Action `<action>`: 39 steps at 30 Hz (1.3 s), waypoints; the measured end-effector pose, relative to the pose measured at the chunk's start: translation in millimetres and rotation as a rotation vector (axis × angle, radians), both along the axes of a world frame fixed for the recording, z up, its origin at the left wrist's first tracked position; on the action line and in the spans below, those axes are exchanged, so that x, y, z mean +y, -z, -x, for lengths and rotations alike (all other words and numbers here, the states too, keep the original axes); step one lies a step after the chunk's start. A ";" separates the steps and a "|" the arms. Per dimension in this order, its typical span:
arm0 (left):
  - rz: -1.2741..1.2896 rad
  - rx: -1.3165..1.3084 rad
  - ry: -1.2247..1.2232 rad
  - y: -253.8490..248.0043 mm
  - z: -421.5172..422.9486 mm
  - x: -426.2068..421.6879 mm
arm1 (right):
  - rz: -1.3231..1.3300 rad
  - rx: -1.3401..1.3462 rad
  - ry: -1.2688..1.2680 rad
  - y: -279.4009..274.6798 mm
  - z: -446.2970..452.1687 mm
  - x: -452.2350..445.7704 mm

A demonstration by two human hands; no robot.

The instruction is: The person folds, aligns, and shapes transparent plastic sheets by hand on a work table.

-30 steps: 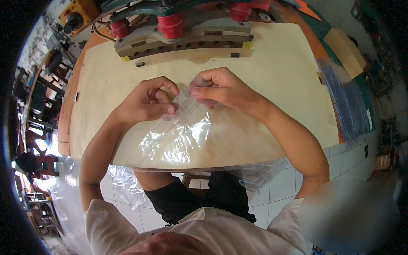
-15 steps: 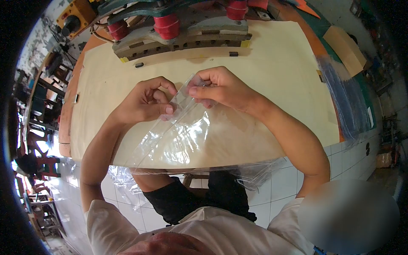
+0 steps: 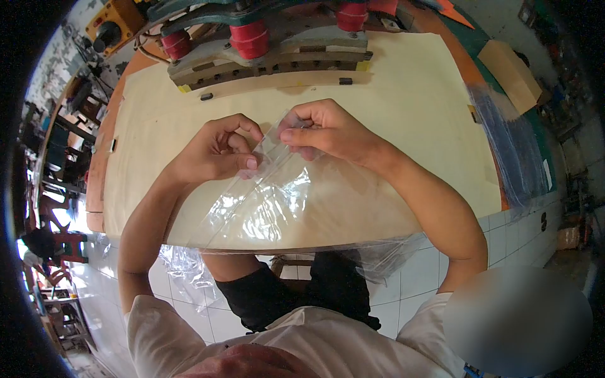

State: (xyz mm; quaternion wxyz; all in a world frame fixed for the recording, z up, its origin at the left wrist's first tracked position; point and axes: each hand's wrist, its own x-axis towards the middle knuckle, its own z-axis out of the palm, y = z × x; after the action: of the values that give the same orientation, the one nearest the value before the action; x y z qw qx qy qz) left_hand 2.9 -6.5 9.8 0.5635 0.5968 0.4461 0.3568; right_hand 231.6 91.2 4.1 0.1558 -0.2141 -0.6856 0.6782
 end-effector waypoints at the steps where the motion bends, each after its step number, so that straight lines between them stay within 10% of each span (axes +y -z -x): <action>1: 0.002 0.005 -0.002 -0.3 -0.1 0.1 | 0.007 0.008 -0.003 0.6 0.1 0.4; 39: -0.057 0.186 0.102 -1.8 3.5 -0.1 | -0.005 0.004 0.088 7.9 1.0 4.8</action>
State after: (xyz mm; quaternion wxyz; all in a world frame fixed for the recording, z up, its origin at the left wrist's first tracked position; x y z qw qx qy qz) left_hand -0.6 -6.7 11.6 0.5198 0.6651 0.4553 0.2831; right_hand 230.6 96.0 -3.8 0.1874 -0.2422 -0.6767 0.6695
